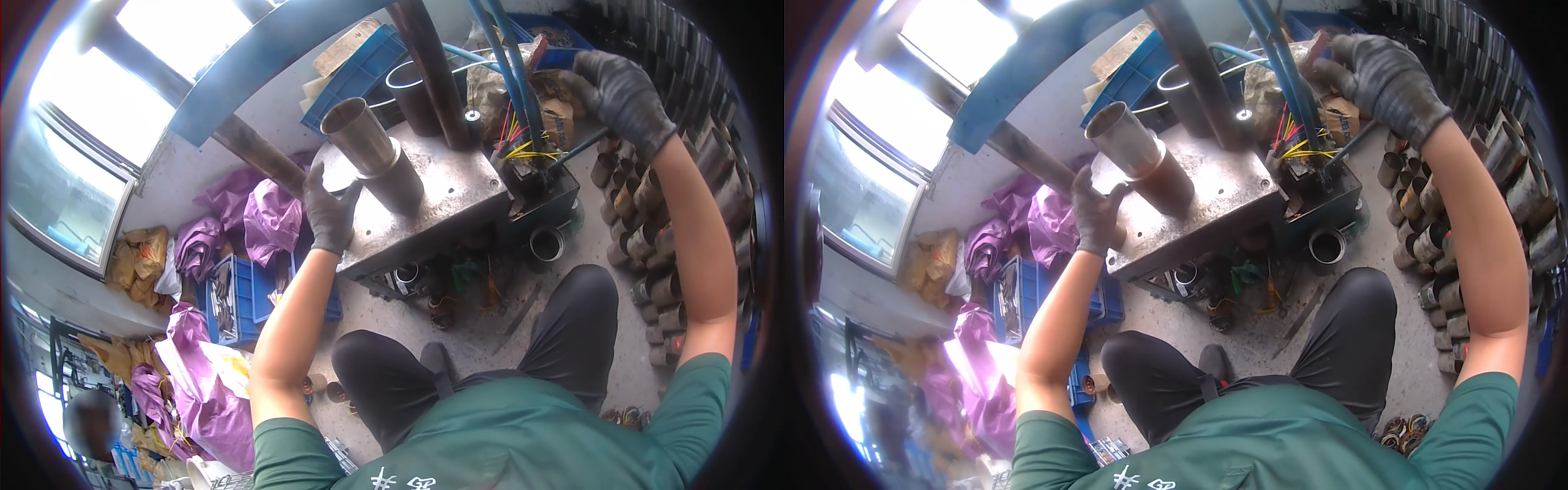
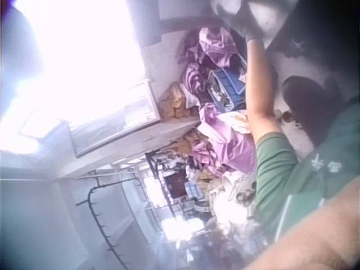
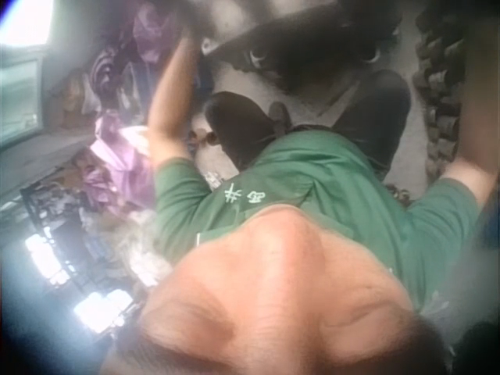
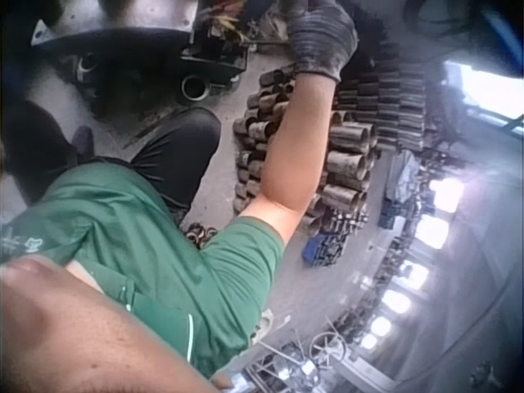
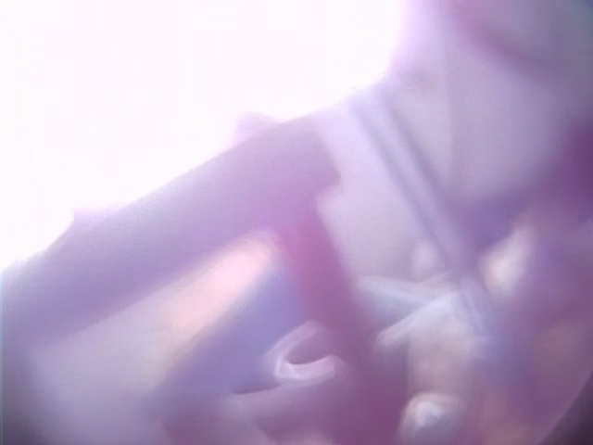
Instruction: The person selects a metal cylinder from a wire basket, places it into a press machine, and pulls a lever to compress the object before removing it and placing it down.
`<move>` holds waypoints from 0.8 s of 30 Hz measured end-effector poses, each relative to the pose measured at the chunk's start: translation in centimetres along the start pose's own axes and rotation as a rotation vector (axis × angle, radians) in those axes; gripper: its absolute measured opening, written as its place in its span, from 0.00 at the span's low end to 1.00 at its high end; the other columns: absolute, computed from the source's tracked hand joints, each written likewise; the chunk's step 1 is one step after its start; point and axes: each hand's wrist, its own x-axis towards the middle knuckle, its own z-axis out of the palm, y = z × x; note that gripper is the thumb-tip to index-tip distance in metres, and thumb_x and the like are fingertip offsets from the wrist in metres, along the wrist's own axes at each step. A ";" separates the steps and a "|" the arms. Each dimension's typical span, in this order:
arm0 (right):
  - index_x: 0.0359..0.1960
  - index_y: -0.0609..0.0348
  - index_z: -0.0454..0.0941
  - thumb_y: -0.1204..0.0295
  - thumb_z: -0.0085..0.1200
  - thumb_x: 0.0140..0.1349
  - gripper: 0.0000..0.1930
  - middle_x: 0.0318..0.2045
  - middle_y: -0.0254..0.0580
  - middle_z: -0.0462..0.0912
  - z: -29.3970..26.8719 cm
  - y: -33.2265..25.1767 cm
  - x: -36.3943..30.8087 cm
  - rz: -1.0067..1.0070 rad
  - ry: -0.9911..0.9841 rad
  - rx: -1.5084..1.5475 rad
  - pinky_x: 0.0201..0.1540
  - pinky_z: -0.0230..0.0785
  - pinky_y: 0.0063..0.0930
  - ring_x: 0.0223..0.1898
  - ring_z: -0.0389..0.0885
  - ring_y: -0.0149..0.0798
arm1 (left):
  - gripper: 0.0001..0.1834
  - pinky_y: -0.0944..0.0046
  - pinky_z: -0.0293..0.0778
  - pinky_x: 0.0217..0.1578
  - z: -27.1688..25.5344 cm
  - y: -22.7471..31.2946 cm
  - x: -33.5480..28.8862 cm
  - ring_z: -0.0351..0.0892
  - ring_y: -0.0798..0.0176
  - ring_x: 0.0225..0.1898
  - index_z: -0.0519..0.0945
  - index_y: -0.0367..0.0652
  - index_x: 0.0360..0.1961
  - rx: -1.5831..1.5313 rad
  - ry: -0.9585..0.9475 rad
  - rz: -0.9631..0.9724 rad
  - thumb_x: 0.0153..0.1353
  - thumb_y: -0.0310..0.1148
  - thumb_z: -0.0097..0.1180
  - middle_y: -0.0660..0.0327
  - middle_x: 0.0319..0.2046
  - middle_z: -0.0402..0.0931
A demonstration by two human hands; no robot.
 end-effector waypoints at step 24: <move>0.55 0.60 0.82 0.65 0.65 0.60 0.22 0.54 0.49 0.81 -2.2 0.1 -9.5 -0.099 -0.149 -0.157 0.58 0.77 0.44 0.55 0.81 0.52 | 0.26 0.56 0.81 0.53 -1.5 12.6 7.7 0.83 0.55 0.49 0.75 0.35 0.60 -1.141 -0.008 0.148 0.66 0.37 0.65 0.55 0.48 0.81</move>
